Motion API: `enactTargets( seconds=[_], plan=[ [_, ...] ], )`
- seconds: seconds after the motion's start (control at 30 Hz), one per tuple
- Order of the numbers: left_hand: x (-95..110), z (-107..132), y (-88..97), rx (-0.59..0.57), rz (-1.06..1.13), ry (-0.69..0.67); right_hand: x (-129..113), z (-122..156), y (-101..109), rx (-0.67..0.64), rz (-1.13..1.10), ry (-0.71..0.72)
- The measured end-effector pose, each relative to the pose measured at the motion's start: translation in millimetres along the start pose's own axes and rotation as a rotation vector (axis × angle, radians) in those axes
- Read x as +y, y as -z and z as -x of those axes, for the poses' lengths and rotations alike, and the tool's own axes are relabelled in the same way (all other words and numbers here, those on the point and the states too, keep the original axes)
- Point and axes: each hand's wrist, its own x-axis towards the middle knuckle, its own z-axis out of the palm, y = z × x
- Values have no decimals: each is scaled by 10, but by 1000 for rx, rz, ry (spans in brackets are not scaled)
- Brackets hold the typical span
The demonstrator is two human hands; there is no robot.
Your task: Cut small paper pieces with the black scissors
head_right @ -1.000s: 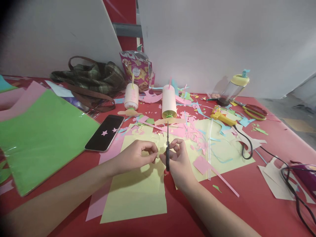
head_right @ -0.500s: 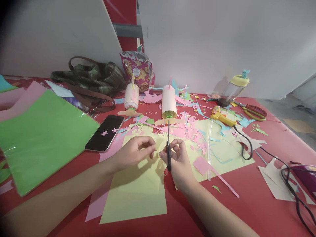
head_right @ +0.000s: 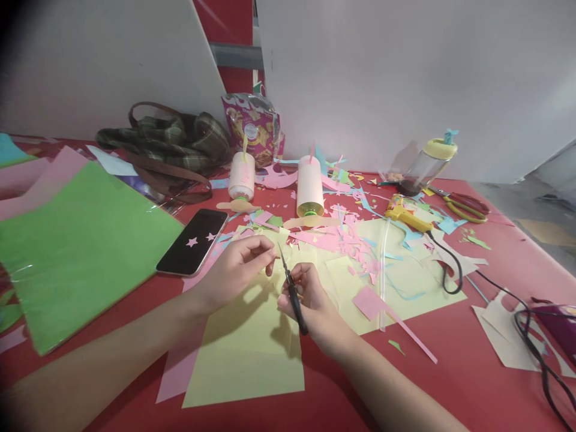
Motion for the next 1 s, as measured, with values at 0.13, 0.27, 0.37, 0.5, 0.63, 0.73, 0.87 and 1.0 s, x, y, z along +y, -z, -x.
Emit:
enactTargets(
  seconds=[0.13,0.27,0.37,0.5,0.63,0.73,0.87,1.0],
  plan=[
    [-11,22,-26,2,-35,-3,3,-8,0,6,-11,-2],
    [-17,42,-50,12,-62,-7,-3,-3,-1,8,-20,-8],
    [-5,50,-56,18,-69,-6,-11,2,-6,12,-19,-4],
    [14,55,-54,14,-61,-12,-13,1,-14,17,-21,-6],
    [18,56,-54,14,-62,-8,-10,3,-7,30,-18,-19],
    [17,56,-57,14,-60,-19,-3,5,2,20,-22,-10],
    [2,57,-59,20,-63,-27,7,0,2,6,-38,-11],
    [-18,56,-58,23,-69,-33,-4,-4,-6,17,-26,-19]
  ],
)
